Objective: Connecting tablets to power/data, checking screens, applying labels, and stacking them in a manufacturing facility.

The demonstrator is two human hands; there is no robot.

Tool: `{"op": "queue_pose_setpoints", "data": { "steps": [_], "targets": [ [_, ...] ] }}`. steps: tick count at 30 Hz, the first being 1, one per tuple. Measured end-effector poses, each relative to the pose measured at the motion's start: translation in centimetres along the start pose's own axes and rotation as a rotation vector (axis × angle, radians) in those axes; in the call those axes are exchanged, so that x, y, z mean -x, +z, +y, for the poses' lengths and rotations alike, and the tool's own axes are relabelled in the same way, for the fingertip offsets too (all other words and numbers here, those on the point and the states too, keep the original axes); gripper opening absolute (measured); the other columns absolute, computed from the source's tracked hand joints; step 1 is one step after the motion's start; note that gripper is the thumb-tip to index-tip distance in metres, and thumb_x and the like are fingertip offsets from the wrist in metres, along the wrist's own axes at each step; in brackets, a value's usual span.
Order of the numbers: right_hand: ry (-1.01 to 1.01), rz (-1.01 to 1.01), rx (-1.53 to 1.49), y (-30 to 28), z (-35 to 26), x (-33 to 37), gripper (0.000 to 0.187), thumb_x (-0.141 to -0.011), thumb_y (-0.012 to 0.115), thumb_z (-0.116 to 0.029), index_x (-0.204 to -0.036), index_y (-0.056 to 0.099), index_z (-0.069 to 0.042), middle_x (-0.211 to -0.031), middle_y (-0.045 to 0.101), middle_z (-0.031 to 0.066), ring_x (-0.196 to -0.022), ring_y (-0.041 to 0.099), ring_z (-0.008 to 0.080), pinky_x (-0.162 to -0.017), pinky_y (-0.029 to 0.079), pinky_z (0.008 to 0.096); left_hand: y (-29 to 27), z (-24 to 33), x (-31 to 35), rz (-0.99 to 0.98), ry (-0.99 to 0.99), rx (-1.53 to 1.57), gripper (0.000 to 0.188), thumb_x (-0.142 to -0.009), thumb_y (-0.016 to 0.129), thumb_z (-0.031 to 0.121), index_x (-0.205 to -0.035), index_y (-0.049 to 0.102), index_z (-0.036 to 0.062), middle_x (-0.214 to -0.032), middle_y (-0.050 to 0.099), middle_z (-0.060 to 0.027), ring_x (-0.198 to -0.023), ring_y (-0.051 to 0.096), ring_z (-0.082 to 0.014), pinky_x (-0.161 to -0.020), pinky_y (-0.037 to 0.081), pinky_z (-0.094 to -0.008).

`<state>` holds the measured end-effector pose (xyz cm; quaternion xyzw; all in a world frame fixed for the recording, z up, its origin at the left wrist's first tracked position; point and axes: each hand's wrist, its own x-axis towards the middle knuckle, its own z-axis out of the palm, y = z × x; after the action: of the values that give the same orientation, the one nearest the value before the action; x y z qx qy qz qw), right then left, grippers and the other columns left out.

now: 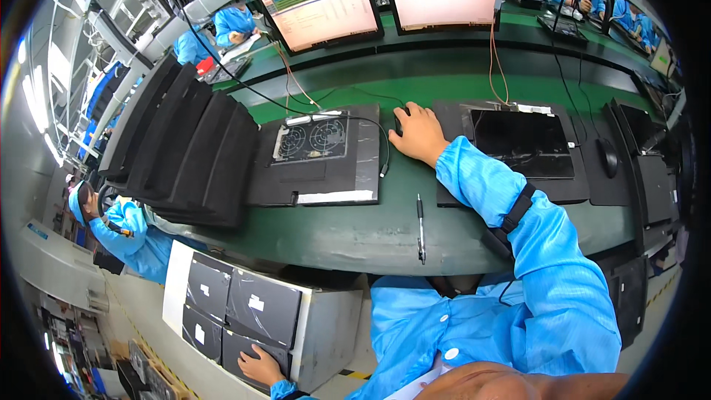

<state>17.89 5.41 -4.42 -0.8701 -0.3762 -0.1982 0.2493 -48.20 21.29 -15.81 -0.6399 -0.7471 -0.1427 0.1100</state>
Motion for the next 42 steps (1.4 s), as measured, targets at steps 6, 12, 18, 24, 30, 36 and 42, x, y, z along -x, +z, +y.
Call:
{"op": "queue_pose_setpoints", "data": {
  "steps": [6, 12, 18, 24, 30, 36, 42],
  "targets": [
    [-0.136, 0.379, -0.043, -0.3, 0.4, -0.8, 0.045, -0.083, 0.068, -0.023, -0.123, 0.064, -0.002, -0.128, 0.058, 0.0244, -0.114, 0.06, 0.0393, -0.104, 0.044, 0.0527, -0.5, 0.8, 0.1, -0.014, -0.023, -0.016, 0.063, -0.101, 0.055, 0.049, -0.136, 0.058, -0.0035, -0.14, 0.054, -0.0272, -0.132, 0.049, -0.0412, -0.112, 0.037, -0.0502],
    [-0.086, -0.017, 0.074, -0.5, -0.4, 1.3, 0.048, -0.087, 0.065, -0.028, -0.128, 0.063, -0.005, -0.129, 0.058, 0.0239, -0.112, 0.062, 0.0384, -0.107, 0.038, 0.0592, -0.5, 0.8, 0.4, -0.038, -0.047, -0.004, 0.059, -0.101, 0.057, 0.044, -0.137, 0.056, -0.0032, -0.142, 0.05, -0.0266, -0.133, 0.046, -0.0415, -0.112, 0.037, -0.0507],
    [-0.025, -0.072, 0.084, 0.0, 0.5, 0.4, 0.046, -0.09, 0.064, -0.028, -0.13, 0.063, -0.006, -0.133, 0.057, 0.0245, -0.118, 0.061, 0.0405, -0.111, 0.038, 0.0564, -0.3, 0.6, 0.3, -0.027, -0.041, -0.005, 0.06, -0.101, 0.057, 0.044, -0.138, 0.056, -0.0032, -0.143, 0.05, -0.0263, -0.134, 0.046, -0.0414, -0.113, 0.037, -0.0508],
    [-0.034, -0.077, 0.071, -0.1, 0.4, 0.5, 0.043, -0.089, 0.064, -0.026, -0.126, 0.065, -0.005, -0.129, 0.059, 0.0241, -0.113, 0.062, 0.0402, -0.106, 0.042, 0.053, 0.0, 0.4, 0.2, -0.003, -0.032, -0.028, 0.063, -0.101, 0.055, 0.049, -0.137, 0.058, -0.0023, -0.142, 0.053, -0.0259, -0.132, 0.049, -0.0407, -0.112, 0.037, -0.0496],
    [-0.04, -0.03, 0.063, -0.5, 0.4, 0.5, 0.043, -0.084, 0.065, -0.025, -0.121, 0.066, -0.004, -0.118, 0.061, 0.0229, -0.105, 0.064, 0.039, -0.098, 0.048, 0.0511, -0.7, 0.6, 0.4, -0.033, -0.049, 0.021, 0.059, -0.101, 0.057, 0.043, -0.137, 0.056, -0.0035, -0.143, 0.05, -0.0272, -0.133, 0.046, -0.0418, -0.113, 0.036, -0.0514],
    [-0.103, -0.01, -0.136, -2.6, -1.1, 1.4, 0.05, -0.082, 0.066, -0.02, -0.127, 0.06, -0.001, -0.123, 0.056, 0.0253, -0.104, 0.064, 0.0419, -0.086, 0.056, 0.0508, -0.4, 0.7, 0.2, -0.027, -0.025, 0.025, 0.063, -0.101, 0.055, 0.047, -0.136, 0.057, -0.0051, -0.142, 0.051, -0.0274, -0.135, 0.046, -0.0408, -0.114, 0.034, -0.0505],
    [-0.259, -0.165, -0.005, -3.2, -2.7, 5.2, 0.055, -0.085, 0.068, -0.028, -0.132, 0.057, -0.001, -0.126, 0.057, 0.023, -0.11, 0.062, 0.0401, -0.099, 0.048, 0.0526, -0.7, 0.8, 0.3, -0.039, -0.035, 0.045, 0.062, -0.101, 0.056, 0.045, -0.136, 0.057, -0.0054, -0.143, 0.05, -0.0282, -0.136, 0.044, -0.0413, -0.115, 0.032, -0.0536]
  ]
}}
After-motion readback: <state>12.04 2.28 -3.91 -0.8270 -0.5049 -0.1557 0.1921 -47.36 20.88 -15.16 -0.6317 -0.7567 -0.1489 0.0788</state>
